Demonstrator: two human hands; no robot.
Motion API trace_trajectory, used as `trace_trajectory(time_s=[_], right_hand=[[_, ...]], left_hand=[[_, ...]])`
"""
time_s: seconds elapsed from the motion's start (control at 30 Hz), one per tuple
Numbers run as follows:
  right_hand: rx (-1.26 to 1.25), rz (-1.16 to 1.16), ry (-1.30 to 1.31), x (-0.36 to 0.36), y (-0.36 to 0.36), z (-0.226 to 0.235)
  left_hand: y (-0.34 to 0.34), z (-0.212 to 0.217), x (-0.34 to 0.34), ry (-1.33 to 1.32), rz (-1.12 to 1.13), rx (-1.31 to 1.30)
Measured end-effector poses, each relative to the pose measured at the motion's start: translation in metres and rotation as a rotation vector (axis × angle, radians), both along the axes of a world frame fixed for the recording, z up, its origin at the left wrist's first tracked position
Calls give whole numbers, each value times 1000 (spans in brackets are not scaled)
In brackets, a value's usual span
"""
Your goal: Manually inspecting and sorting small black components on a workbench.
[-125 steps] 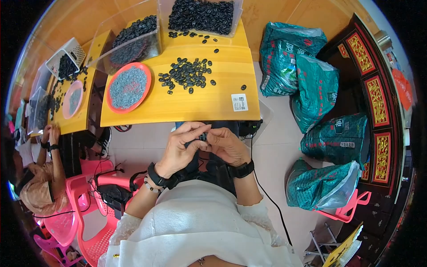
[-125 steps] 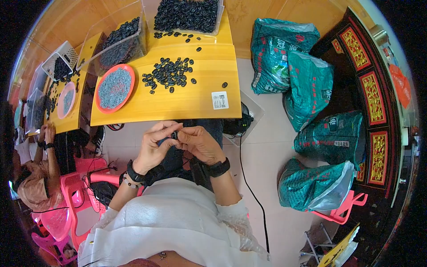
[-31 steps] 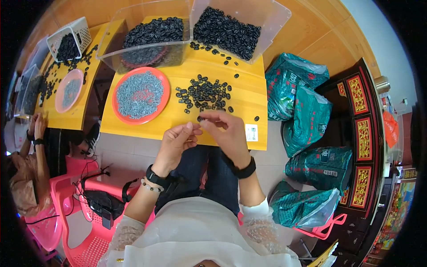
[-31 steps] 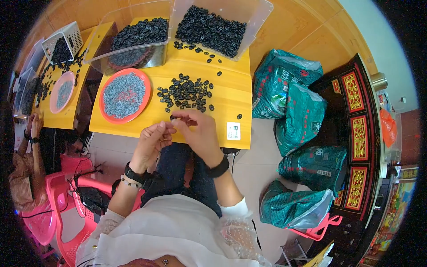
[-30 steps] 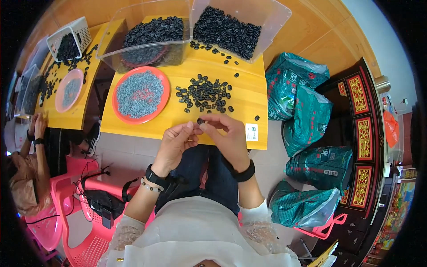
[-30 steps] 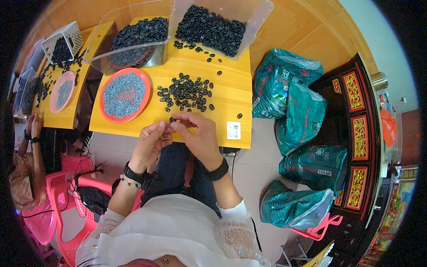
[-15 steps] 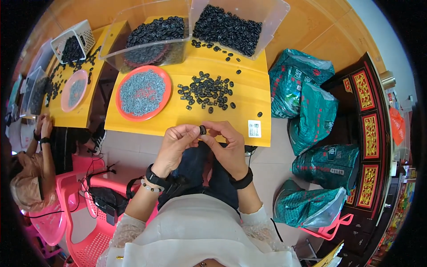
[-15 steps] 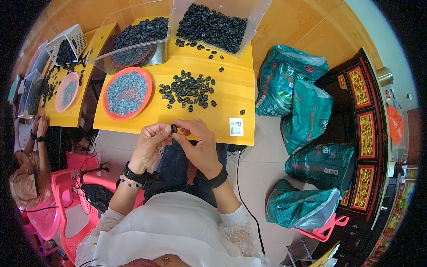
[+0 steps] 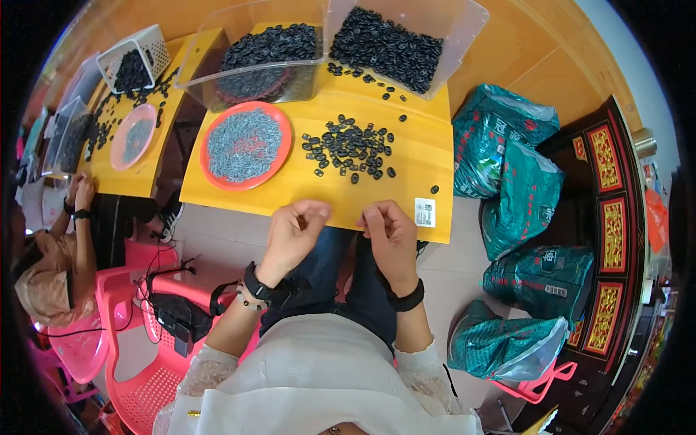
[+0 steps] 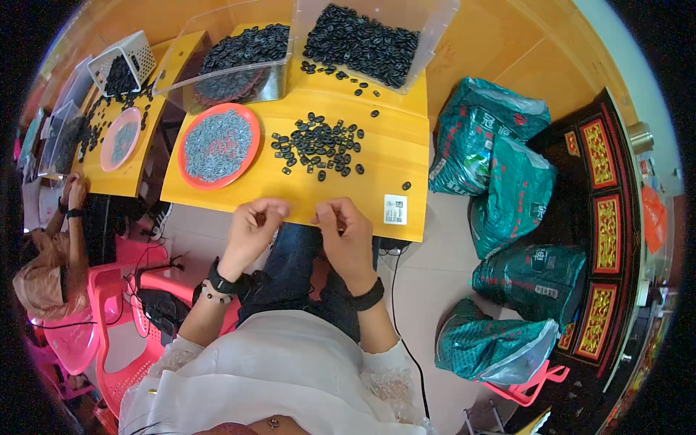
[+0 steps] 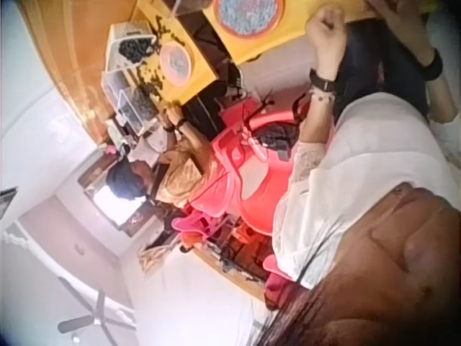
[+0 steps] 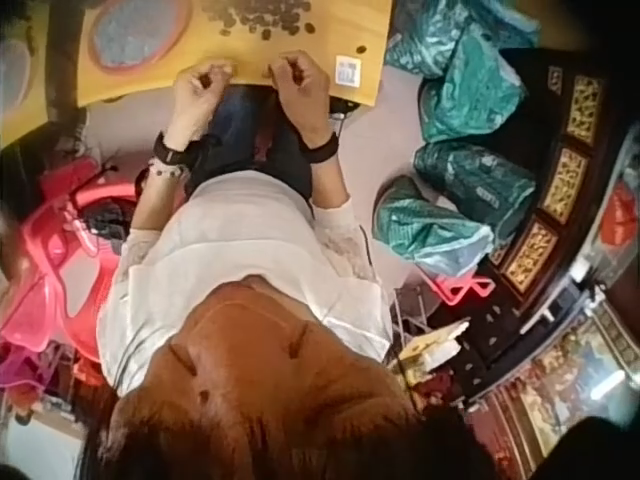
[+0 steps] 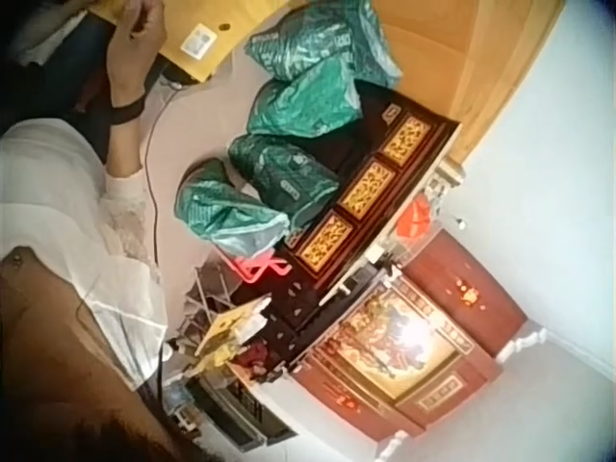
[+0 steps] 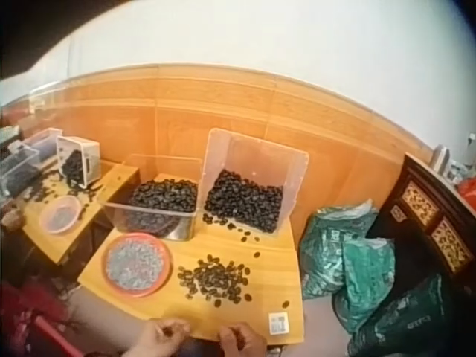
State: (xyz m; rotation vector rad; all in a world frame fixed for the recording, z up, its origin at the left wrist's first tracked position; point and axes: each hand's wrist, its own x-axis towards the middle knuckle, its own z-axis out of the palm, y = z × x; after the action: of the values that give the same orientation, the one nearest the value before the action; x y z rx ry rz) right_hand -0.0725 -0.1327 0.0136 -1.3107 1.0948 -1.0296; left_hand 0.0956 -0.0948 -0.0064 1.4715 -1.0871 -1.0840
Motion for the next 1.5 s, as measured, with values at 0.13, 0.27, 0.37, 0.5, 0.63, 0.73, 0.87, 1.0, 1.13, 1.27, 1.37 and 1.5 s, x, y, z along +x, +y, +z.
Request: trace_trajectory(time_s=[0.13,0.27,0.37,0.5,0.63,0.73,0.87,1.0,1.13,1.27,1.37,1.5], right_hand=[[25,3,226,-11,-1,-11],[6,43,316,-17,-4,-12],[-55,35,416,-16,-8,-10],[-168,10,669,-19,-21,-2],[-207,56,849,-15,-35,-3],[-295,107,923,-5,-48,-10],[-325,192,1071,9,-66,-20],[-336,212,1169,20,-77,-27],[-295,208,1235,40,-78,-20],[-493,192,1171,62,-77,-26],[-506,293,1180,82,-78,-20],[-529,371,1239,101,-82,-30]], left_hand=[[-12,-3,39,-687,297,-39],[-21,-14,83,-906,419,-30],[-28,-23,99,-1052,452,39],[-35,-31,107,-1132,446,157],[-43,-25,101,-1048,419,246],[-45,-20,96,-1077,433,206],[-44,-21,94,-995,458,193],[-42,-25,99,-988,491,139],[-41,-24,101,-905,527,85],[-39,-27,105,-752,539,44],[-36,-31,106,-444,518,-13],[-30,-29,103,-145,474,-98]])
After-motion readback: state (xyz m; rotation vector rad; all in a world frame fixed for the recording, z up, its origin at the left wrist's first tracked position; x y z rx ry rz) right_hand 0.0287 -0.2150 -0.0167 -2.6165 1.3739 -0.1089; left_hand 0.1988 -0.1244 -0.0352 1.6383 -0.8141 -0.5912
